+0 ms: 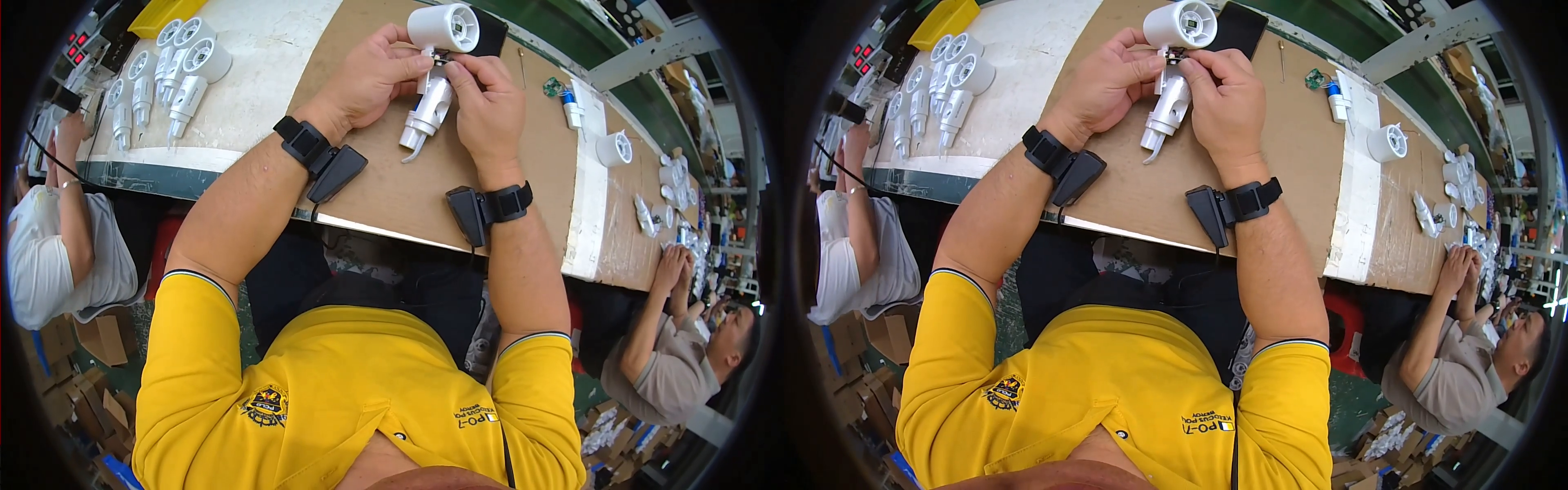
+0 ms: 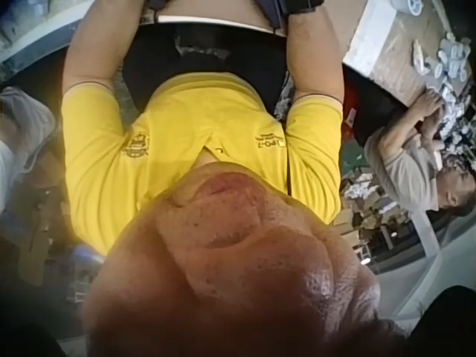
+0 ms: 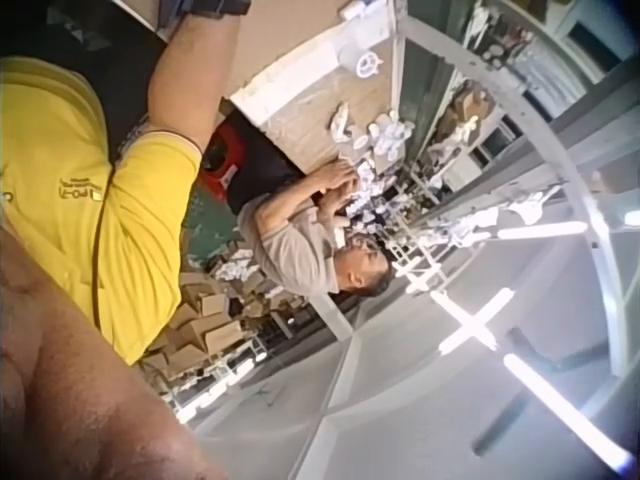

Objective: Assembling plastic and electronic components into handheld devices at a factory workstation.

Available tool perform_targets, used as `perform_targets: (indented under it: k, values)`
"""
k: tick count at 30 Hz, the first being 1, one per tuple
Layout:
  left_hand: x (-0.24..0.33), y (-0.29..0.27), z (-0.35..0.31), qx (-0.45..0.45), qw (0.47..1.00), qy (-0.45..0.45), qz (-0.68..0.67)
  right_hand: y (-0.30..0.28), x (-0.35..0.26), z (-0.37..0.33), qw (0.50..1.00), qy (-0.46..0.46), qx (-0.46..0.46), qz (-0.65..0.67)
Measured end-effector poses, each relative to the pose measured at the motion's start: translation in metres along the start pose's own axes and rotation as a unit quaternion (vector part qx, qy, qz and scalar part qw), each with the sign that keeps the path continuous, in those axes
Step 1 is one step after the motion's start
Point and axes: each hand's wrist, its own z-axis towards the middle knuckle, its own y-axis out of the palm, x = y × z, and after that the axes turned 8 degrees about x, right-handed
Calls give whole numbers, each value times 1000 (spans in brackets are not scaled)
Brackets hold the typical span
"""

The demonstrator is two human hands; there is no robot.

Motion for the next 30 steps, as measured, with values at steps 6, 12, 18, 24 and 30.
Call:
perform_targets:
  k: [6,12,18,24,30]
  values:
    - [0,8,-2,11,999,40,5,0,-4,-6,996,53,34,59]
    - [-7,20,-6,81,992,100,8,3,9,-2,990,58,8,131]
    - [-6,28,-7,133,973,130,139,0,13,-3,923,240,36,298]
    - [2,34,-15,166,933,168,272,-1,15,-1,902,277,29,330]
    - [-3,36,-14,192,911,184,316,-1,23,0,877,338,17,342]
